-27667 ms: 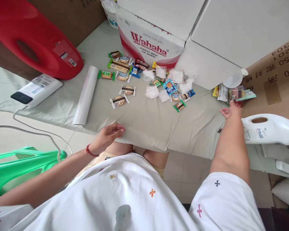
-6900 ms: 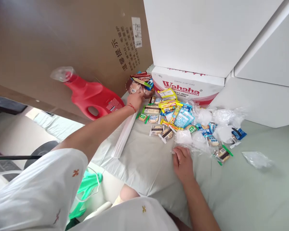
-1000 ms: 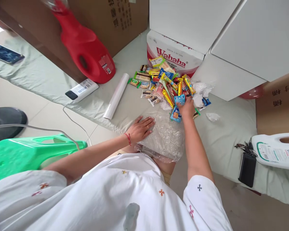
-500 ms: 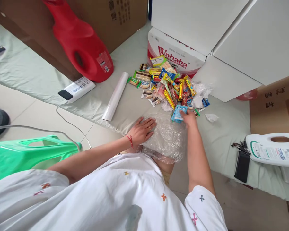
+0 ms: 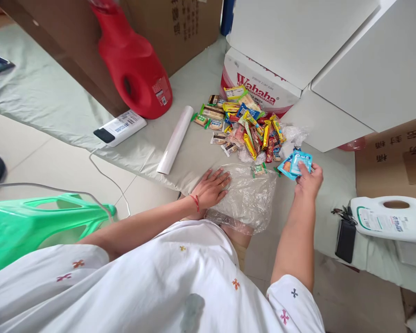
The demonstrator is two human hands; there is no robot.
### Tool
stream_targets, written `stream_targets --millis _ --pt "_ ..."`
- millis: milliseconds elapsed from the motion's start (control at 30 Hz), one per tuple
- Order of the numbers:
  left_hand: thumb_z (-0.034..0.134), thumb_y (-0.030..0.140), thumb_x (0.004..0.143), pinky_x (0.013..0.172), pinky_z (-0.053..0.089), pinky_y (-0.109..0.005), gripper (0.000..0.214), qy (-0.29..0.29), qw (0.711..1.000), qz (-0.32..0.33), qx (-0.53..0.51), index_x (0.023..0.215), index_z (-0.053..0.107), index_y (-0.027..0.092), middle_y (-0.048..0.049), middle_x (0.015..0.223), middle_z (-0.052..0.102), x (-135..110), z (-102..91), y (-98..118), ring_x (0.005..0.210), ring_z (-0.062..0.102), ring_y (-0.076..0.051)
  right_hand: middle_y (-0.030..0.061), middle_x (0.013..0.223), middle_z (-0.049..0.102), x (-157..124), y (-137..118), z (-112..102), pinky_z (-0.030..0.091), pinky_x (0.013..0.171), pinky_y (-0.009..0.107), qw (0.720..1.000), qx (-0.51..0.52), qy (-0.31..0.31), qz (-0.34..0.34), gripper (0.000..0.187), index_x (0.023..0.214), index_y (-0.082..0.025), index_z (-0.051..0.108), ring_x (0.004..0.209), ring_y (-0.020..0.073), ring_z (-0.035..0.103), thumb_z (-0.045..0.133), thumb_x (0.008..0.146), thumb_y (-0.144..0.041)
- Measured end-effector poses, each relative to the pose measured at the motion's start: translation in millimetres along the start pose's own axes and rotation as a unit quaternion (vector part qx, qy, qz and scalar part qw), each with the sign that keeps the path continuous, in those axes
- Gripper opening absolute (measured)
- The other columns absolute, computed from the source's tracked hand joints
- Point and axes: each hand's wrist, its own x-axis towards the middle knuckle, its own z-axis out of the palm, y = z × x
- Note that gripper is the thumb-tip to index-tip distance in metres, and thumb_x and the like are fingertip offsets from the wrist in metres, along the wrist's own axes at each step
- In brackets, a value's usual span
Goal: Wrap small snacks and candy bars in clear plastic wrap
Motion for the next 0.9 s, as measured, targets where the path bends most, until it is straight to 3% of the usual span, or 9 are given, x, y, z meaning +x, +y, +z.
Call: stream_targets --millis 67,133,267,333,500,633,733,800,900 --pt "0.037 0.044 0.107 0.129 0.02 -0.06 0.056 0.002 1.0 -0.004 0.009 0.157 0.049 0.022 -0.011 0.171 0.034 0.3 -0.7 0.5 0.16 0.026 -0.032 -0.0042 0.074 0.063 -25.8 -10.9 -9.4 0.029 0.04 0.017 1.0 0.023 0.0 0.015 0.047 0.096 -0.022 0.062 0.051 0.0073 0.049 0.091 0.061 -0.032" --pt "0.039 0.044 0.106 0.129 0.022 -0.059 0.055 0.002 1.0 -0.006 0.013 0.156 0.05 0.022 -0.0131 0.171 0.032 0.8 -1.4 0.9 0.16 0.027 -0.033 -0.004 0.073 0.064 -61.9 -11.3 -11.1 0.027 0.039 0.016 0.997 0.01 -0.056 0.045 0.052 0.097 -0.02 0.065 0.048 0.0058 0.045 0.094 0.059 -0.039" --pt "0.039 0.044 0.106 0.129 0.021 -0.06 0.055 0.001 1.0 -0.003 0.015 0.155 0.051 0.023 -0.0135 0.17 0.035 1.4 -1.9 1.1 0.159 0.029 -0.033 -0.0031 0.079 0.067 -128.2 20.8 4.2 0.044 0.05 0.021 0.983 -0.052 -0.137 0.108 0.054 0.098 -0.021 0.066 0.055 0.0092 0.053 0.093 0.061 -0.05" --pt "0.039 0.044 0.106 0.129 0.02 -0.059 0.055 0.002 1.0 -0.003 0.017 0.155 0.051 0.022 -0.0132 0.17 0.034 1.3 -2.3 1.3 0.16 0.028 -0.033 -0.0005 0.082 0.068 -143.8 45.6 15.2 0.05 0.058 0.026 0.976 -0.125 -0.154 0.093 0.05 0.099 -0.02 0.069 0.063 0.0131 0.057 0.086 0.067 -0.054" --pt "0.04 0.044 0.106 0.128 0.018 -0.06 0.055 0.005 1.0 -0.001 0.013 0.155 0.05 0.021 -0.0146 0.17 0.034 0.9 -3.1 2.2 0.159 0.028 -0.034 0.0105 0.103 0.068 -137.9 85.2 24.6 0.052 0.076 0.035 0.926 -0.36 -0.098 -0.065 0.045 0.094 -0.017 0.078 0.075 0.017 0.056 0.073 0.071 -0.055" --pt "0.039 0.044 0.106 0.128 0.018 -0.06 0.055 0.005 1.0 -0.002 0.009 0.155 0.051 0.021 -0.0143 0.17 0.033 0.6 -2.8 2.6 0.159 0.028 -0.034 0.0038 0.079 0.064 -132.4 82.3 14.0 0.048 0.067 0.032 0.959 -0.265 -0.101 0.016 0.044 0.087 -0.016 0.075 0.066 0.0157 0.052 0.071 0.073 -0.057" --pt "0.038 0.043 0.107 0.128 0.018 -0.06 0.055 0.004 1.0 -0.005 0.01 0.155 0.05 0.021 -0.014 0.17 0.033 0.5 -2.8 2.7 0.16 0.027 -0.033 0.0009 0.07 0.062 -143.1 81.4 7.8 0.046 0.063 0.03 0.97 -0.2 -0.115 0.075 0.043 0.084 -0.017 0.072 0.064 0.0164 0.053 0.07 0.075 -0.059" --pt "0.039 0.044 0.106 0.129 0.018 -0.06 0.055 0.0 1.0 -0.007 0.011 0.156 0.05 0.021 -0.0135 0.171 0.033 0.6 -3.4 2.9 0.16 0.026 -0.033 0.0013 0.07 0.065 -151.4 84.2 5.5 0.046 0.064 0.03 0.963 -0.228 -0.124 0.069 0.043 0.086 -0.018 0.071 0.065 0.0173 0.055 0.068 0.077 -0.059" --pt "0.039 0.044 0.106 0.129 0.018 -0.06 0.056 -0.009 1.0 -0.01 0.01 0.156 0.05 0.022 -0.013 0.171 0.033 0.7 -5.2 3.1 0.16 0.026 -0.032 0.0045 0.082 0.072 -143.6 84.0 2.1 0.047 0.071 0.032 0.928 -0.348 -0.135 -0.01 0.041 0.094 -0.019 0.073 0.07 0.0188 0.059 0.063 0.082 -0.057"
